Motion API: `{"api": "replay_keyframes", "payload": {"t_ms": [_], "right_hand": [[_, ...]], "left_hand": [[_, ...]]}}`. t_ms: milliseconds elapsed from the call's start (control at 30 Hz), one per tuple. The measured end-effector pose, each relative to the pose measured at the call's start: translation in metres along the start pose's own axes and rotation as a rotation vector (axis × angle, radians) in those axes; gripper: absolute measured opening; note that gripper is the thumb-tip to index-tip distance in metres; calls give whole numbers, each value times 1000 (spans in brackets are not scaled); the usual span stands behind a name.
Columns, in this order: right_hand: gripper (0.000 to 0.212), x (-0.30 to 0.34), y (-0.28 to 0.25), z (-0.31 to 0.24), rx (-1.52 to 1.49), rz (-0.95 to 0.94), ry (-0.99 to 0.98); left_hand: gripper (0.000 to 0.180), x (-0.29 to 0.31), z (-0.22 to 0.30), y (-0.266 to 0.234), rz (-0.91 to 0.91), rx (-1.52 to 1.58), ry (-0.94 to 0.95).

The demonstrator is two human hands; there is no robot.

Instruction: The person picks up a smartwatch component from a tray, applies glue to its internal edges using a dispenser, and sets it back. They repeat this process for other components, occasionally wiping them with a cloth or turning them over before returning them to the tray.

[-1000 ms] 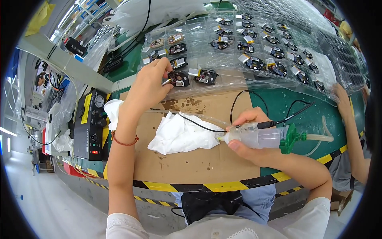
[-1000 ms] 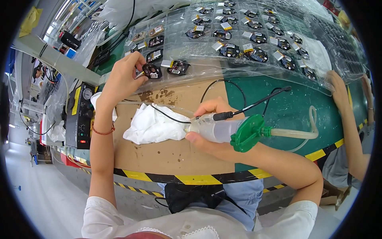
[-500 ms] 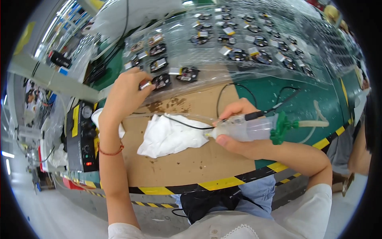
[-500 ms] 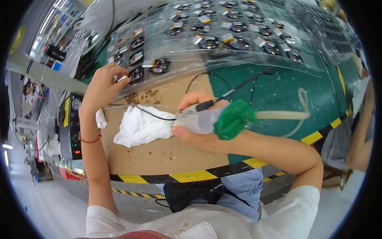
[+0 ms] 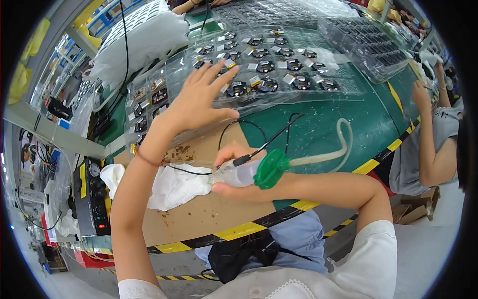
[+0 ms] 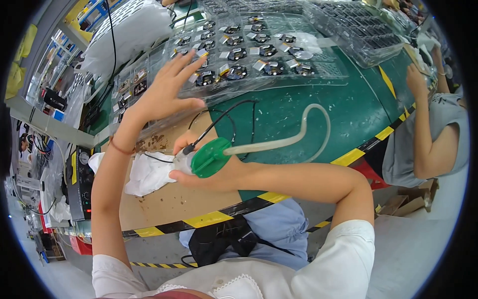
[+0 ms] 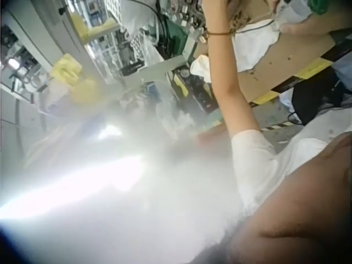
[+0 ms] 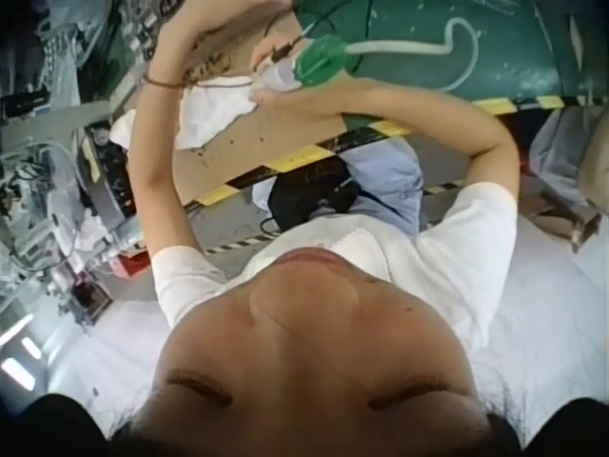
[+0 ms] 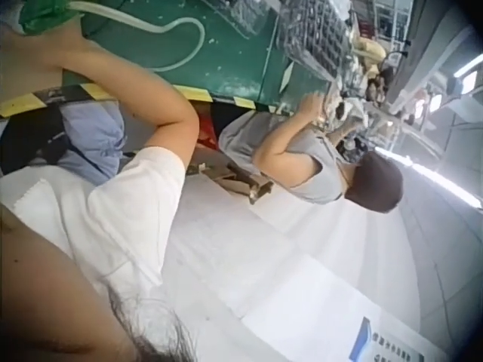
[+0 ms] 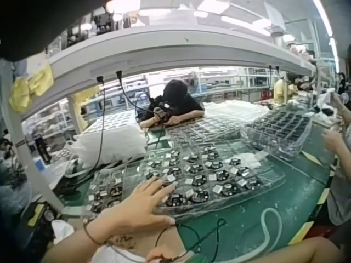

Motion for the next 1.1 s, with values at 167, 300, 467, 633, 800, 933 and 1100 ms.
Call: {"api": "replay_keyframes", "payload": {"t_ms": [167,300,467,633,800,933,1100], "right_hand": [[36,4,-1,-22,-82,145,-300],[34,2,3,-14,-120,113,-227],[37,1,4,-7,-116,137,-236],[37,4,3,-12,-115,128,-253],[40,7,7,-10,-134,105,-272],[41,6,12,-9,-196,92,-269],[40,4,14,-9,-196,28,-210]], "left_hand": [[94,-31,1,40,-236,41,-47],[87,-38,-6,41,-227,111,-75],[65,-47,-2,25,-112,292,-73],[53,-54,0,-5,17,177,6],[52,-57,4,-26,41,209,-78],[51,-56,0,-56,141,218,-159],[49,-41,-16,-91,296,185,-251]]}}
Point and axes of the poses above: each hand's wrist, its own x-axis away from the middle knuckle, its own y-axis out of the palm, z = x × y, the point moved 10 cm from there along -x, towards the middle knuckle, and after that the axes turned 3 degrees about z, right-handed, at the moved point
